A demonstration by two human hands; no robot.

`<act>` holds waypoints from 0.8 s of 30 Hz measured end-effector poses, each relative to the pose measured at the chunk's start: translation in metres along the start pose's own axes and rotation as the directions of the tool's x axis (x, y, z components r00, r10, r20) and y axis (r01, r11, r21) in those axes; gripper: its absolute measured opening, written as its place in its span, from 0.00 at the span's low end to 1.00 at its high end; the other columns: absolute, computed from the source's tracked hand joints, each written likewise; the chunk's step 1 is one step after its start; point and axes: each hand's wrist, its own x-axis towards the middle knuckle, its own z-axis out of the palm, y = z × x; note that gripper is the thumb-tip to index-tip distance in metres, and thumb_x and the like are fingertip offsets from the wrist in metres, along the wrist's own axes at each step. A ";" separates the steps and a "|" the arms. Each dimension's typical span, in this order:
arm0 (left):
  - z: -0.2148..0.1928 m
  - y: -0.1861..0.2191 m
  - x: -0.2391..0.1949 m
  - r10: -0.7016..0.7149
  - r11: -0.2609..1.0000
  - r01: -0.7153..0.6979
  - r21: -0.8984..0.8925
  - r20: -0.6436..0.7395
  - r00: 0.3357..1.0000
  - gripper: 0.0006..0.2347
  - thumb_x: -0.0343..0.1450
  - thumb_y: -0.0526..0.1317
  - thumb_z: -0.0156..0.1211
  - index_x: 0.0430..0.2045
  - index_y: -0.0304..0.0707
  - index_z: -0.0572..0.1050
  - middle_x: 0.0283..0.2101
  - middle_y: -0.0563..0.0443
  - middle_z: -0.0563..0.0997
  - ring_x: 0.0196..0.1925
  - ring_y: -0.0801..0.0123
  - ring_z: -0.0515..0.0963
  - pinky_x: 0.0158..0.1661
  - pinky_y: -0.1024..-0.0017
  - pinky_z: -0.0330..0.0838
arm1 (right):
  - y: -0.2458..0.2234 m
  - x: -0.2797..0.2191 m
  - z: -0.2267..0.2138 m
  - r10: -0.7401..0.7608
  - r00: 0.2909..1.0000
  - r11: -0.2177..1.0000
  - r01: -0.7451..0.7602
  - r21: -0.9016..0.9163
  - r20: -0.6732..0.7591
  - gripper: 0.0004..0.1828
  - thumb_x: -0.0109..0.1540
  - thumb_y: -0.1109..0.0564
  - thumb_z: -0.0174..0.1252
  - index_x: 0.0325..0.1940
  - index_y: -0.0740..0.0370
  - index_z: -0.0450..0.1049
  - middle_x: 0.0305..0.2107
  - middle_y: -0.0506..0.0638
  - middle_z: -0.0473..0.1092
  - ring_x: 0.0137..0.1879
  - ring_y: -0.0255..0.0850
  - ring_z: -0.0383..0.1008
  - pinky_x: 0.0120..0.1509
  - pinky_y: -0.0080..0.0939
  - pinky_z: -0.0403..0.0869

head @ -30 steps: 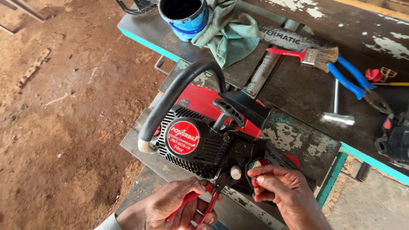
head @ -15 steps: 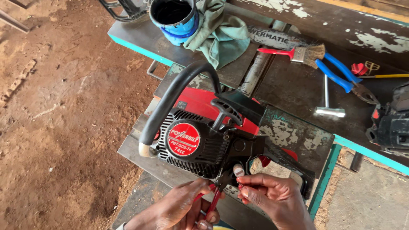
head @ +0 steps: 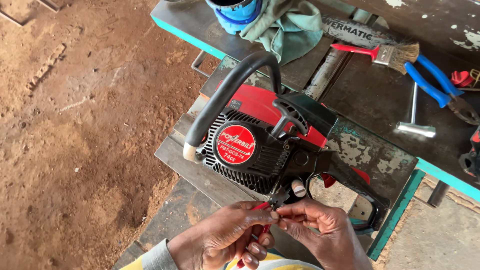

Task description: The person uses pliers to remove a spark plug from a small red engine mounted on a workbench. They then use a socket wrench to tighten the spark plug before placing the tools back on the table.

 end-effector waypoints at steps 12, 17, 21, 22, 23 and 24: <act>0.006 -0.003 -0.002 0.052 0.995 -0.045 0.094 -0.072 0.996 0.06 0.75 0.39 0.57 0.37 0.38 0.69 0.22 0.54 0.68 0.19 0.76 0.67 0.18 0.77 0.60 | 0.006 -0.003 0.005 0.049 0.999 0.989 -0.047 0.142 -0.013 0.18 0.54 0.66 0.67 0.49 0.71 0.82 0.37 0.60 0.84 0.44 0.40 0.86 0.52 0.38 0.84; 0.002 -0.001 -0.004 0.028 0.998 -0.023 0.062 -0.090 0.996 0.08 0.74 0.39 0.59 0.36 0.36 0.68 0.22 0.54 0.69 0.19 0.76 0.68 0.18 0.77 0.60 | 0.008 0.000 0.005 0.019 0.999 0.989 -0.014 0.146 -0.036 0.14 0.53 0.66 0.69 0.43 0.72 0.83 0.35 0.61 0.85 0.42 0.42 0.87 0.49 0.41 0.86; 0.001 0.000 -0.003 0.031 0.998 -0.025 0.065 -0.086 0.996 0.08 0.74 0.38 0.60 0.36 0.33 0.69 0.22 0.53 0.69 0.19 0.76 0.68 0.17 0.77 0.60 | 0.008 0.000 0.004 0.064 0.997 0.987 -0.057 0.149 -0.038 0.16 0.53 0.65 0.69 0.45 0.70 0.84 0.34 0.61 0.85 0.41 0.42 0.87 0.48 0.41 0.86; 0.001 0.000 -0.003 0.032 0.997 -0.027 0.068 -0.080 0.996 0.08 0.74 0.38 0.60 0.36 0.32 0.69 0.22 0.53 0.69 0.19 0.76 0.68 0.17 0.77 0.60 | 0.008 0.000 0.004 0.065 0.997 0.987 -0.059 0.153 -0.036 0.15 0.53 0.65 0.69 0.44 0.71 0.84 0.33 0.62 0.84 0.41 0.42 0.87 0.48 0.41 0.86; 0.001 -0.001 -0.002 0.033 0.997 -0.028 0.069 -0.085 0.996 0.08 0.74 0.38 0.60 0.35 0.33 0.69 0.22 0.53 0.69 0.19 0.76 0.68 0.17 0.77 0.60 | 0.008 0.000 0.003 0.067 0.997 0.986 -0.061 0.156 -0.033 0.14 0.53 0.65 0.69 0.43 0.71 0.84 0.33 0.62 0.84 0.41 0.42 0.87 0.47 0.42 0.86; 0.001 -0.001 -0.002 0.036 0.997 -0.029 0.070 -0.090 0.995 0.08 0.74 0.38 0.60 0.35 0.33 0.70 0.22 0.53 0.69 0.19 0.76 0.68 0.17 0.78 0.60 | 0.007 -0.001 0.003 0.081 0.996 0.986 -0.075 0.149 -0.036 0.15 0.53 0.65 0.69 0.44 0.70 0.84 0.33 0.62 0.84 0.41 0.42 0.86 0.47 0.41 0.86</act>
